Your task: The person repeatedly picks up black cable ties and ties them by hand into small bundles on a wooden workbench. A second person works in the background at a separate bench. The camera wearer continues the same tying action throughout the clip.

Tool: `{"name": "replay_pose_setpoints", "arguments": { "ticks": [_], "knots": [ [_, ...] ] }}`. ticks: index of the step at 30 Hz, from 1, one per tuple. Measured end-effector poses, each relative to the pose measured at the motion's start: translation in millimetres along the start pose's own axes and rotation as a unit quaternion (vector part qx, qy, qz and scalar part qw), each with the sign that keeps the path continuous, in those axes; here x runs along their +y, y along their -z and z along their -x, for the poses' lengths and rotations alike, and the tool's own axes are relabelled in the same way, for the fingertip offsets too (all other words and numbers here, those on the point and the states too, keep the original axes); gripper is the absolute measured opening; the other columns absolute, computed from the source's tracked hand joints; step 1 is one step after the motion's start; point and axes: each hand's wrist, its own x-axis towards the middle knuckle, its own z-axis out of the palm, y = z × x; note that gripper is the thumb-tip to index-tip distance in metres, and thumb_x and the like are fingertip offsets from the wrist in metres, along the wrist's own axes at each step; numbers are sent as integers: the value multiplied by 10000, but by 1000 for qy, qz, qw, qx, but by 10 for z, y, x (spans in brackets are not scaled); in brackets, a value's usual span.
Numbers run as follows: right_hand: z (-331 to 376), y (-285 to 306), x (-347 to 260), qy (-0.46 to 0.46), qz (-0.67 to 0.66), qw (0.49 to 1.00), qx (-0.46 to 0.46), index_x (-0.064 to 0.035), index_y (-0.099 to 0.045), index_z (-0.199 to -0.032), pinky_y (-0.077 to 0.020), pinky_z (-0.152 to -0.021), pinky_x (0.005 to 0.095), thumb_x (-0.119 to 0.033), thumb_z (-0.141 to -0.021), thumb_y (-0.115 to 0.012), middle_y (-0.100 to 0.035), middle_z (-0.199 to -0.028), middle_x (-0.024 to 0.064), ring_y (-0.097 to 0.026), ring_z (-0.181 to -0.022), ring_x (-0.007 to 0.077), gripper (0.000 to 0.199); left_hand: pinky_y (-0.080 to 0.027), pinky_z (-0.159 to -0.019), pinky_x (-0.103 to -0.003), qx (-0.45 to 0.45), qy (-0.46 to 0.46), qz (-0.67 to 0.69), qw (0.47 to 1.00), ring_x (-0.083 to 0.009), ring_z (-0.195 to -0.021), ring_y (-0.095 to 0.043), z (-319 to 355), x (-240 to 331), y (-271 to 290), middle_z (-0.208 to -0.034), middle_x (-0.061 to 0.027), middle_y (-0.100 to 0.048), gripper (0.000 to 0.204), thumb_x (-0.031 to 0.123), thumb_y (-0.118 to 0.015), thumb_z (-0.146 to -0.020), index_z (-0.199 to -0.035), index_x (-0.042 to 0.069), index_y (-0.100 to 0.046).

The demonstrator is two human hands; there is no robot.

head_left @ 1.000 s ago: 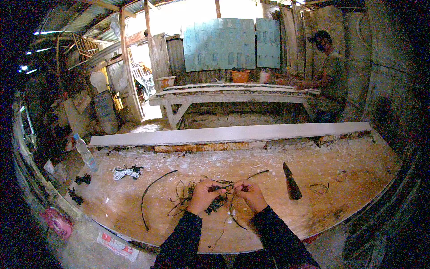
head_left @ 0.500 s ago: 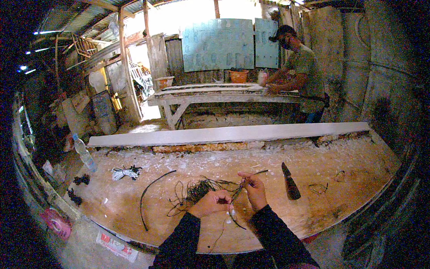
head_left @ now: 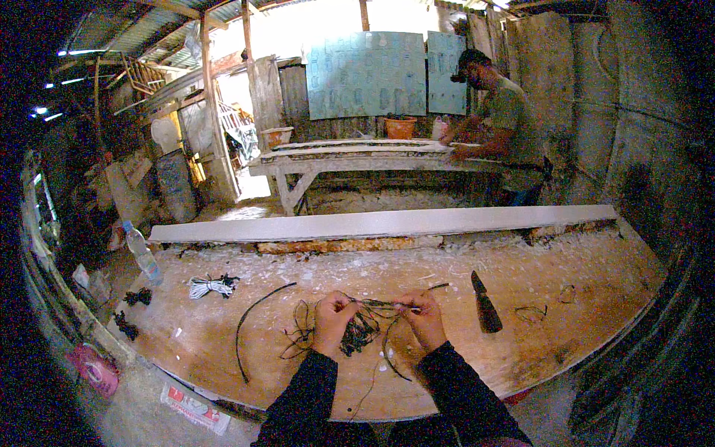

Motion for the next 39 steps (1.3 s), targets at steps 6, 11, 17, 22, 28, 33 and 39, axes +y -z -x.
{"name": "replay_pose_setpoints", "arguments": {
  "ticks": [6, 11, 17, 22, 28, 33, 39],
  "knots": [
    [42, -20, -149, 3, -54, 972, -228, -57, -629, -795, -390, -790, 280, -58, -697, -633, -493, -961, 55, -478, -898, 172, 98, -392, -572, -224, 123, -25, 34, 991, -88, -610, -471, -36, -54, 49, -673, -15, -531, 89, -11, -572, -676, -723, 32, -510],
    [106, -68, -235, -36, -82, 944, -317, -87, -636, -873, -360, -845, 316, -140, -735, -609, -481, -1007, 77, -439, -985, 194, 151, -390, -567, -224, 138, -27, 23, 990, -91, -611, -470, -31, -38, 30, -701, -25, -548, 95, -31, -554, -674, -741, 29, -523],
    [109, -64, -300, -8, -32, 933, -357, -84, -636, -891, -357, -869, 324, -143, -736, -605, -457, -1091, 78, -411, -1043, 205, 169, -388, -555, -223, 153, -42, -3, 987, -92, -596, -466, -14, -21, 30, -684, -17, -545, 82, -4, -578, -684, -750, 28, -540],
    [127, -60, -370, -21, -56, 929, -365, -84, -636, -880, -375, -856, 317, -73, -709, -617, -458, -1091, 74, -403, -1059, 192, 172, -389, -552, -215, 125, -48, -51, 990, -92, -602, -479, -9, -29, 24, -679, -22, -544, 95, -19, -552, -694, -777, 24, -565],
    [110, -50, -362, -21, -74, 935, -348, -48, -613, -810, -425, -765, 287, -26, -687, -619, -543, -927, 63, -503, -910, 165, 125, -400, -565, -211, 86, -30, 92, 992, -95, -631, -512, -12, -69, -25, -676, -19, -546, 79, -38, -533, -697, -744, 13, -570],
    [96, -36, -295, -15, -109, 955, -276, -29, -571, -750, -440, -709, 261, 14, -691, -596, -568, -790, 45, -552, -765, 149, 76, -412, -595, -221, 5, -63, -37, 997, -106, -646, -514, 10, -20, -20, -729, -30, -546, 73, -28, -546, -696, -750, 11, -579],
    [29, -8, -110, -51, -79, 991, -100, -37, -543, -718, -437, -670, 255, 32, -705, -569, -555, -715, 28, -539, -711, 131, 75, -408, -639, -229, -119, -73, -108, 984, -113, -707, -513, 56, 168, -34, -751, -26, -535, 78, 71, -624, -700, -747, 24, -583]
  ]
}}
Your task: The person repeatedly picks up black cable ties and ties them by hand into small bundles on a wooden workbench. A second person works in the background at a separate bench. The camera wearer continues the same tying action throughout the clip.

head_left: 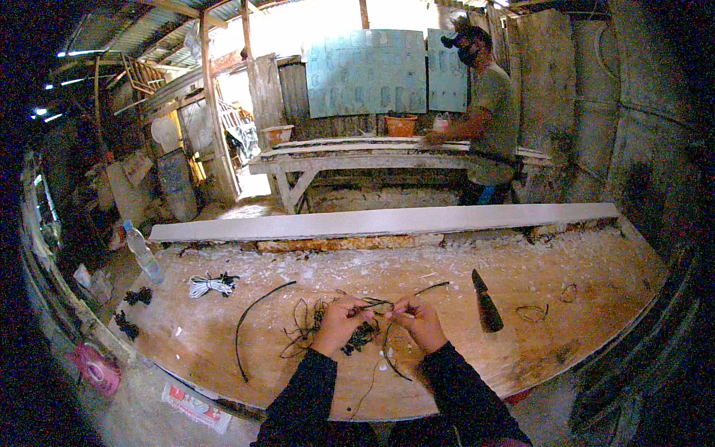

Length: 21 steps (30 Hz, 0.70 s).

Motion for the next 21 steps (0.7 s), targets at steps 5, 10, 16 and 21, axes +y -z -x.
{"name": "replay_pose_setpoints", "arguments": {
  "ticks": [5, 10, 16, 21],
  "knots": [
    [-72, 107, 168, 28, -39, 993, 112, -45, -523, -738, -429, -659, 238, 48, -710, -553, -530, -703, 16, -513, -678, 111, 102, -411, -649, -243, -162, 26, 82, 983, -120, -723, -514, 63, 51, -70, -739, -32, -539, 102, 104, -631, -709, -733, 29, -566],
    [-108, 120, 191, 82, -23, 984, 156, -50, -518, -757, -427, -669, 232, 53, -720, -533, -535, -733, 16, -513, -692, 107, 110, -392, -657, -239, -251, -68, 121, 958, -106, -708, -486, 88, -9, -177, -691, -5, -496, 150, 135, -634, -714, -690, 38, -522],
    [-88, 82, 209, 79, 34, 983, 162, -36, -587, -871, -415, -676, 215, 23, -729, -525, -576, -800, 16, -521, -731, 104, 166, -376, -657, -228, -290, -69, 153, 942, -102, -703, -467, 126, 54, -177, -699, 0, -478, 159, 171, -631, -721, -703, 42, -539],
    [-124, 162, 312, 14, -28, 989, 143, -38, -615, -879, -409, -674, 209, -23, -736, -548, -594, -817, 20, -523, -740, 95, 158, -378, -661, -229, -291, -75, 171, 938, -102, -713, -469, 157, 115, -191, -711, -7, -479, 145, 147, -625, -726, -708, 32, -538]
  ]
}}
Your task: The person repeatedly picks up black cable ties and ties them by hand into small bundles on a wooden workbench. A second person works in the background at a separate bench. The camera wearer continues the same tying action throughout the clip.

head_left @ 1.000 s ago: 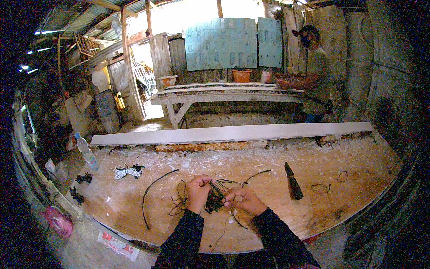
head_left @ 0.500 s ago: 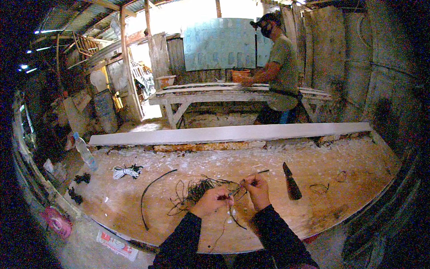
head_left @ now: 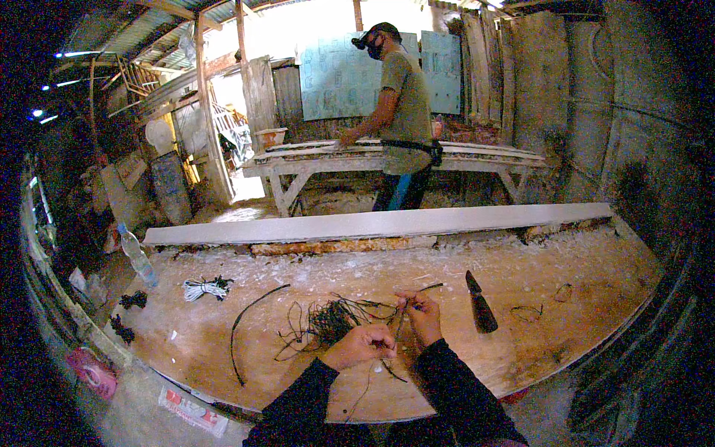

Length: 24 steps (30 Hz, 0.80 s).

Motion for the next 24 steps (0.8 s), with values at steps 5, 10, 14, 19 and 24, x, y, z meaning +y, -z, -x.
{"name": "replay_pose_setpoints", "arguments": {
  "ticks": [5, 10, 14, 19, 24],
  "knots": [
    [-7, 11, -31, 8, 46, 999, 5, -38, -616, -872, -414, -631, 217, -87, -748, -584, -596, -800, 10, -525, -696, 93, 137, -390, -655, -227, 3, -6, 36, 999, -99, -712, -476, -4, -107, -16, -715, -7, -485, 127, 118, -623, -726, -731, 28, -534],
    [-11, -16, -139, 3, 40, 999, 21, -45, -619, -860, -421, -612, 235, -112, -755, -589, -598, -778, 20, -532, -672, 110, 128, -402, -616, -217, 102, 70, 108, 986, -82, -650, -481, -4, -186, 74, -688, 3, -520, 104, 97, -625, -726, -733, 32, -544],
    [-14, 17, -114, 6, 80, 996, 42, -48, -623, -841, -421, -632, 241, -120, -743, -603, -591, -767, 25, -534, -695, 122, 123, -396, -575, -203, 290, 59, -15, 955, -62, -603, -474, 13, -186, 185, -657, 9, -532, 113, 96, -644, -713, -715, 32, -550],
    [-2, -30, -90, 19, 124, 989, -73, -46, -627, -811, -404, -731, 258, -104, -715, -625, -581, -802, 27, -528, -783, 140, 112, -376, -520, -202, 461, 17, -9, 887, -60, -566, -457, 16, -268, 349, -613, 18, -517, 133, 96, -665, -685, -675, 36, -546],
    [179, -138, -319, -20, 102, 943, -317, -46, -627, -834, -361, -847, 303, -138, -729, -615, -542, -964, 52, -501, -918, 172, 140, -379, -540, -198, 555, 14, -46, 830, -74, -580, -466, 50, -357, 476, -642, 4, -522, 92, 43, -624, -692, -691, 27, -533]
  ]
}}
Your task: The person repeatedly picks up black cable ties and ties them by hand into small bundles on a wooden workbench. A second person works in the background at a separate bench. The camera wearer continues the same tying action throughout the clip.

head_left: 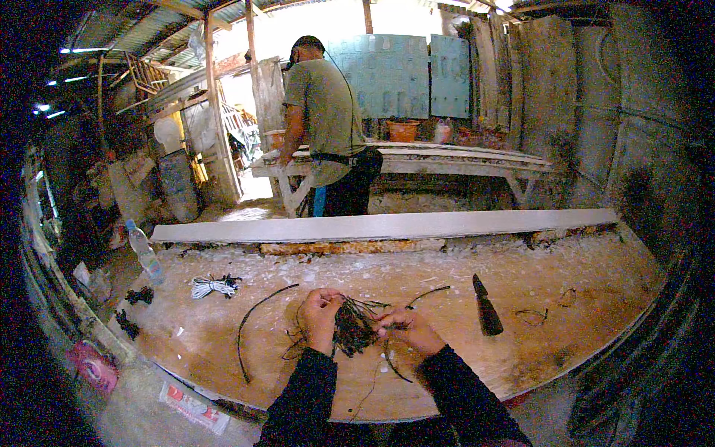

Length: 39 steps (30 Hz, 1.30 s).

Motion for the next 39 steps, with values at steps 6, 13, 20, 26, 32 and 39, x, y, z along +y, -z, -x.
{"name": "replay_pose_setpoints", "arguments": {
  "ticks": [6, 13, 20, 26, 32, 39],
  "knots": [
    [42, -124, -210, -8, -179, 972, -151, -63, -611, -953, -261, -944, 352, -228, -803, -523, -403, -1188, 78, -355, -1120, 211, 239, -379, -546, -199, 4, 21, 32, 999, -70, -581, -464, -5, -56, 33, -633, 8, -519, 66, 18, -607, -698, -689, 20, -542],
    [64, -106, -272, 14, -35, 991, -132, -69, -614, -959, -272, -935, 352, -208, -793, -539, -399, -1187, 80, -342, -1123, 203, 229, -387, -530, -213, 18, -6, -16, 1000, -77, -579, -479, 25, -101, 18, -640, -7, -547, 45, 14, -606, -689, -709, 9, -565],
    [76, -172, -205, -12, -112, 987, -112, -53, -634, -892, -296, -917, 330, -158, -731, -614, -408, -1176, 74, -374, -1088, 194, 193, -398, -529, -213, -36, -14, -78, 996, -75, -583, -499, 92, 90, -21, -688, -23, -593, 61, 17, -584, -703, -762, 0, -590],
    [37, -82, -182, 57, -25, 994, -85, -45, -637, -849, -361, -839, 316, -118, -710, -631, -516, -1034, 68, -448, -996, 174, 157, -395, -523, -197, -65, 29, -67, 995, -72, -583, -507, 117, 122, -31, -712, -27, -600, 52, 20, -575, -713, -751, 0, -606],
    [46, -65, -190, 2, -75, 996, -55, -29, -616, -779, -428, -720, 280, -64, -714, -611, -598, -811, 59, -553, -787, 153, 75, -412, -544, -234, -109, 35, -118, 986, -124, -590, -517, 122, -16, -79, -672, -52, -556, 91, 18, -593, -679, -765, 24, -618],
    [52, -59, -87, -9, -208, 978, 29, -38, -527, -691, -439, -702, 265, -32, -720, -578, -567, -734, 39, -550, -740, 131, 59, -416, -582, -259, -165, -50, -164, 971, -155, -621, -517, 171, 56, -100, -706, -71, -555, 128, 69, -632, -662, -781, 24, -618]
  ]
}}
